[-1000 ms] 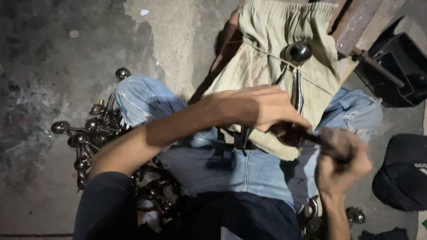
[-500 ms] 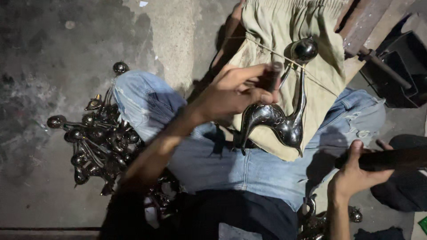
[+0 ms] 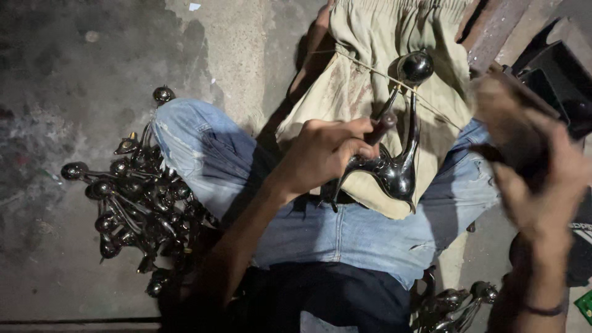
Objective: The person sits on the floor and uses a hammer and chisel to shape a dark metal object with a curved body and spherical top. They repeatedly strike the chisel to refine the object's form while holding it steady with the other hand.
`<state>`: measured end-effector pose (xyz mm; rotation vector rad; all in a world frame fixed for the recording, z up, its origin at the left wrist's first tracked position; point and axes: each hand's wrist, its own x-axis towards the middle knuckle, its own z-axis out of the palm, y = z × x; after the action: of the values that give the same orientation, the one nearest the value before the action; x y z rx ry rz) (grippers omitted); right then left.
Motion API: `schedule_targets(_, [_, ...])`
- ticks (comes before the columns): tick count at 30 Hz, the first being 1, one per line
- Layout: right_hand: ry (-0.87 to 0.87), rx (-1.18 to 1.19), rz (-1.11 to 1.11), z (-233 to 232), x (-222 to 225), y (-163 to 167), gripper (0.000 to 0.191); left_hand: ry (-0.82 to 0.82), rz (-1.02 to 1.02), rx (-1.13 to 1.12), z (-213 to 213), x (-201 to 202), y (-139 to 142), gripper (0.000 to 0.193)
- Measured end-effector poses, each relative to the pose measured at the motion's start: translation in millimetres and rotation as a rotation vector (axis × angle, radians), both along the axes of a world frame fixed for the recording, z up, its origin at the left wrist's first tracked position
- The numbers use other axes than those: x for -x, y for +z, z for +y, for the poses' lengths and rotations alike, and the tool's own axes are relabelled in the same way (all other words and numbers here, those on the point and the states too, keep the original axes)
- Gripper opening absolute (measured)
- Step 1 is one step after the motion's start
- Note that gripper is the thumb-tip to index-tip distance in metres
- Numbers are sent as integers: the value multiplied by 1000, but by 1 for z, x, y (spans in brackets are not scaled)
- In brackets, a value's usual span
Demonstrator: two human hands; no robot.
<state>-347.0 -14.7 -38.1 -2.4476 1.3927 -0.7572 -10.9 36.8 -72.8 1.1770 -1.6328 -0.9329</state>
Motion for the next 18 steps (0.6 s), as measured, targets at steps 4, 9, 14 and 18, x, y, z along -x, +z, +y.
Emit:
schedule_targets(4, [122, -58, -71, -26, -32, 24, 57, -19, -5, -40, -2, 2, -6, 17])
schedule_targets(9, [195, -2, 382, -30, -81, 89, 75, 13, -143, 81, 4, 5, -16, 17])
schedule_targets(14, [323, -167, -136, -28, -129, 117, 59, 163, -254, 295, 13, 7, -16, 15])
schedule_targets(18, [345, 72, 878, -40, -120, 111, 64, 183, -169, 62, 22, 13, -14, 18])
